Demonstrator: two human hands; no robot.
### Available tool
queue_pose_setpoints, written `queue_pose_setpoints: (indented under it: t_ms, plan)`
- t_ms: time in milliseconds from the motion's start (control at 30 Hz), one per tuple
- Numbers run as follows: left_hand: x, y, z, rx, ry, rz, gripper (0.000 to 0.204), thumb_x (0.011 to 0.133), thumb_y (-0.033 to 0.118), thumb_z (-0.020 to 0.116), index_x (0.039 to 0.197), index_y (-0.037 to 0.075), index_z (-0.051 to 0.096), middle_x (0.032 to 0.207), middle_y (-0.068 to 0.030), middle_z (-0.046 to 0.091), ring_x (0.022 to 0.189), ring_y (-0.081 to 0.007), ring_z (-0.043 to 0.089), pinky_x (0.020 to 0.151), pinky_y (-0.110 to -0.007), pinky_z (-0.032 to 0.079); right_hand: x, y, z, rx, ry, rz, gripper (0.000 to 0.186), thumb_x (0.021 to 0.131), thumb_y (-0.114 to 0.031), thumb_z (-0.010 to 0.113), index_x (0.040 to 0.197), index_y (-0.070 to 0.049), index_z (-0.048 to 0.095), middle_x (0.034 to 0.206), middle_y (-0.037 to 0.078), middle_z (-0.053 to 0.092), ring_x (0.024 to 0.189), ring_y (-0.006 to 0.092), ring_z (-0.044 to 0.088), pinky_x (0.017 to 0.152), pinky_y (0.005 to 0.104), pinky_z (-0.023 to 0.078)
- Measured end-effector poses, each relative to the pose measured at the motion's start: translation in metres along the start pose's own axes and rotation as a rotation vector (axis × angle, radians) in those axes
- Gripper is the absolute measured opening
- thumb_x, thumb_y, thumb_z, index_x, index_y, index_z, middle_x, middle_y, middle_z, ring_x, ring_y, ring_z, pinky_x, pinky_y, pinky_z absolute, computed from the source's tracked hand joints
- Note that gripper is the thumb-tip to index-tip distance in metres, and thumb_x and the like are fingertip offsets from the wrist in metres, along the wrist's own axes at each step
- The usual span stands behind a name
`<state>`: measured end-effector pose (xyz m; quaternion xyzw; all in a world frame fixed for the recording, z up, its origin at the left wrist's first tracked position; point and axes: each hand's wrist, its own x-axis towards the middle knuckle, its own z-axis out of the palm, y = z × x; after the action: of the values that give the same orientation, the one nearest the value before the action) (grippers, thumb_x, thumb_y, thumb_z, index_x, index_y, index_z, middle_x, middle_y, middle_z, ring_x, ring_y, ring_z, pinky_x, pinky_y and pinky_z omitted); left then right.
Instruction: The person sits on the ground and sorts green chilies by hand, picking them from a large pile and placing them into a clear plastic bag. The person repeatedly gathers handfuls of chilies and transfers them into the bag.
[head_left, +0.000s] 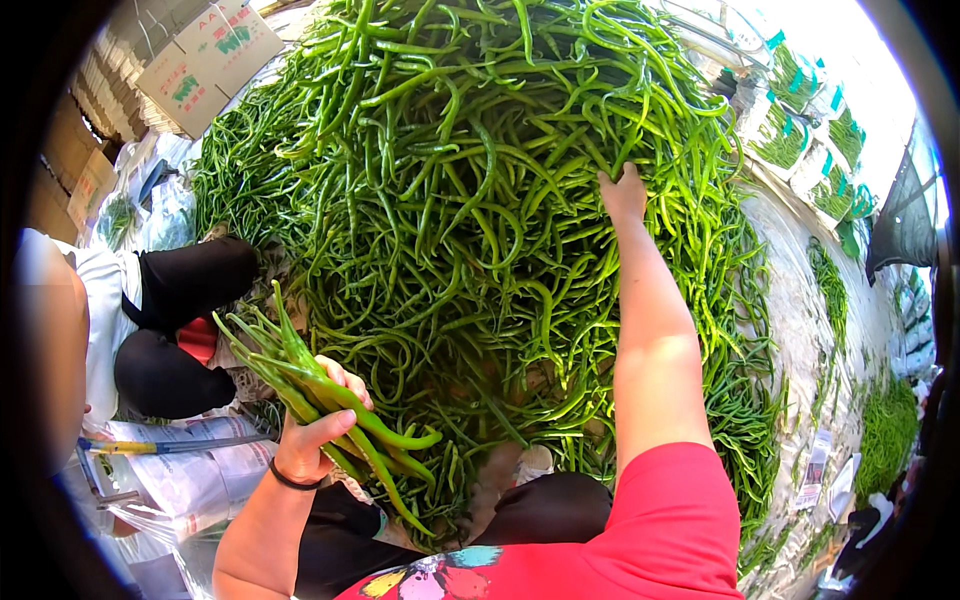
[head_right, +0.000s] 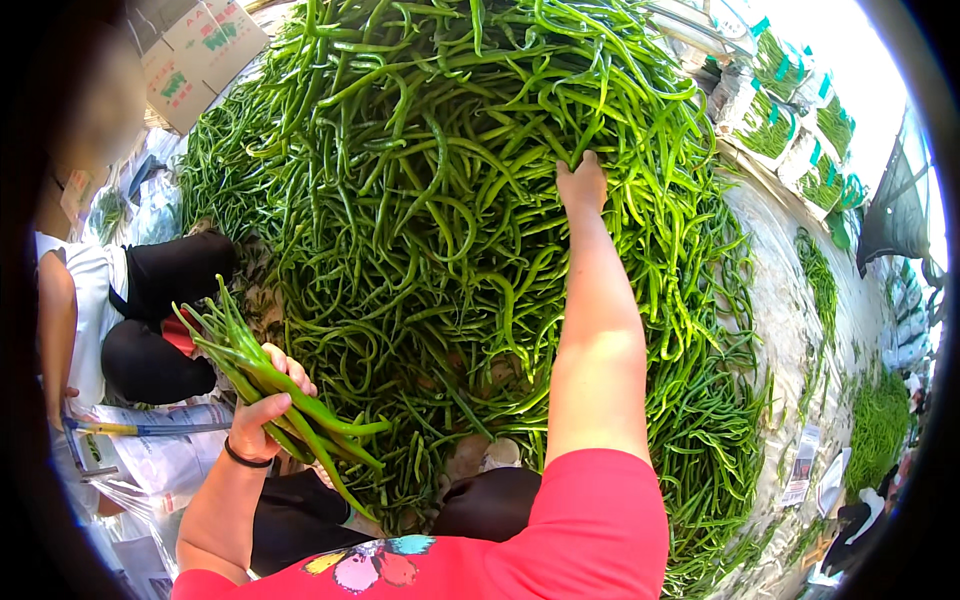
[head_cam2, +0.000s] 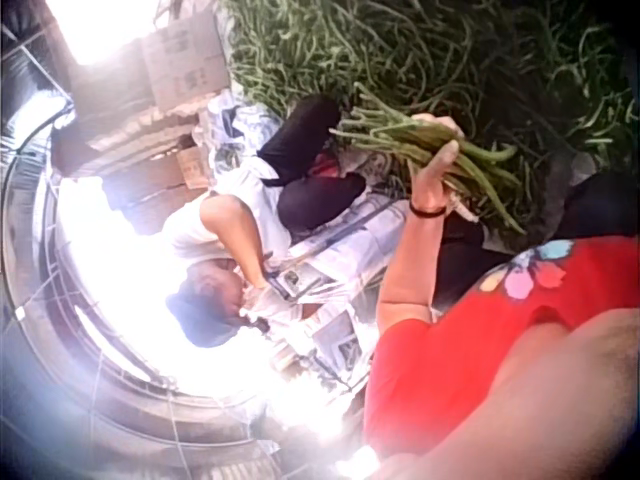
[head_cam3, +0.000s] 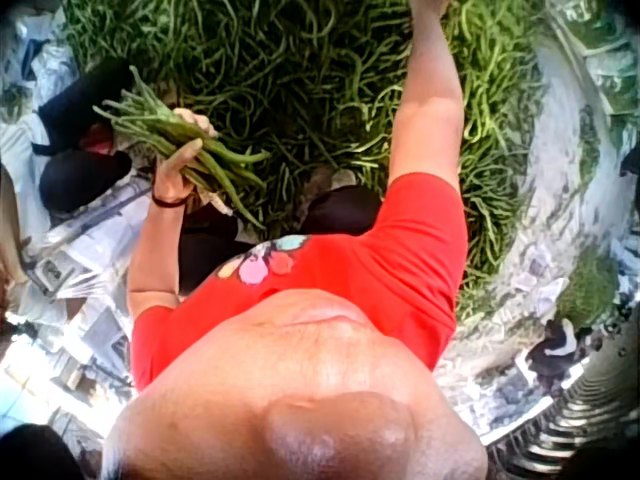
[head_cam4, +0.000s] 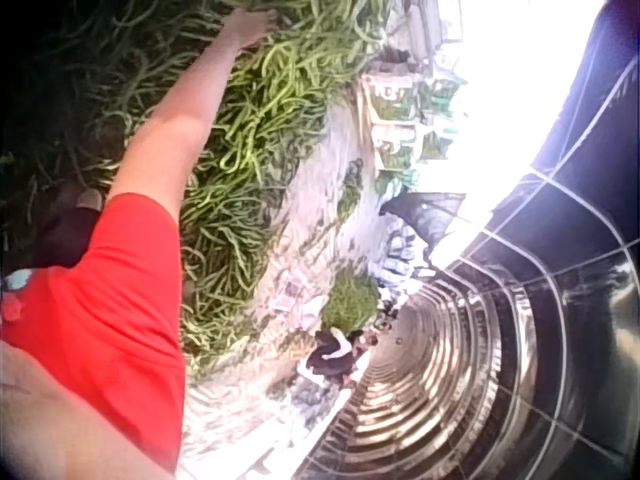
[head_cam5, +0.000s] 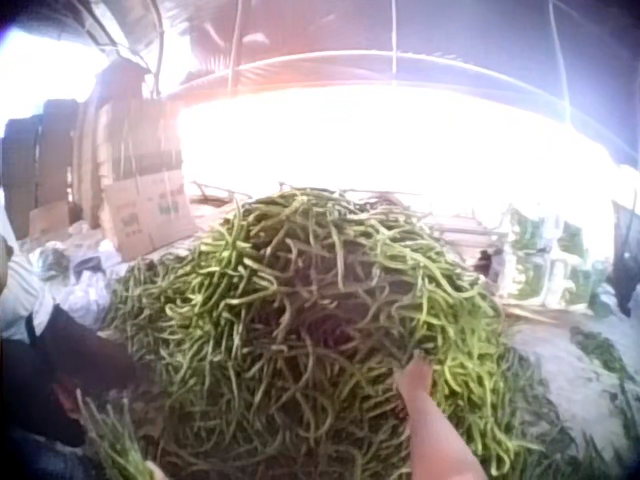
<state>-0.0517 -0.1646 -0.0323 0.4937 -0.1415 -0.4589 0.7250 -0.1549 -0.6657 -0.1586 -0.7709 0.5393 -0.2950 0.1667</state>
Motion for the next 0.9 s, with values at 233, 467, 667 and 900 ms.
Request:
queue_pose_setpoints:
  t_ms: [233, 467, 667, 900]
  plan:
    - [-0.014, 0.004, -0.002, 0.048, -0.036, 0.017, 0.044, 0.067, 0.007, 0.070, 0.099, 0.013, 0.041, 0.089, -0.0046, 0.050, 0.088, -0.0194, 0.051, 0.086, -0.036, 0.042, 0.002, 0.019, -0.032, 0.187, -0.208, 0.012, 0.043, 0.088, -0.041, 0.054, 0.091, 0.001, 0.061, 0.089, 0.025, 0.063, 0.090, 0.0422, 0.058, 0.078, 0.0466, 0.044]
    - [-0.037, 0.007, 0.000, 0.071, -0.065, 0.081, 0.042, 0.070, 0.007, 0.069, 0.101, 0.013, 0.042, 0.092, -0.0051, 0.050, 0.090, -0.0196, 0.051, 0.084, -0.034, 0.042, -0.040, 0.048, -0.085, 0.204, -0.204, 0.070, 0.034, 0.091, -0.031, 0.053, 0.078, 0.000, 0.061, 0.060, 0.005, 0.054, 0.050, 0.0138, 0.048, 0.051, 0.0298, 0.040]
    - [-0.064, 0.015, 0.006, 0.044, -0.081, 0.080, 0.039, 0.072, 0.005, 0.065, 0.104, 0.012, 0.043, 0.093, -0.0054, 0.050, 0.091, -0.0185, 0.051, 0.087, -0.034, 0.042, -0.145, 0.064, -0.137, 0.449, -0.327, 0.130, 0.035, 0.091, -0.031, 0.054, 0.080, 0.001, 0.063, 0.062, 0.006, 0.058, 0.053, 0.0124, 0.055, 0.053, 0.0272, 0.045]
    - [-0.083, 0.020, 0.006, 0.100, -0.120, 0.133, 0.040, 0.074, 0.008, 0.064, 0.107, 0.011, 0.043, 0.097, -0.0063, 0.051, 0.094, -0.0186, 0.051, 0.088, -0.034, 0.042, -0.253, 0.049, -0.198, 0.890, -0.195, 0.245, 0.027, 0.091, -0.016, 0.058, 0.115, -0.003, 0.063, 0.082, 0.004, 0.065, 0.068, 0.0083, 0.059, 0.065, 0.0216, 0.050]
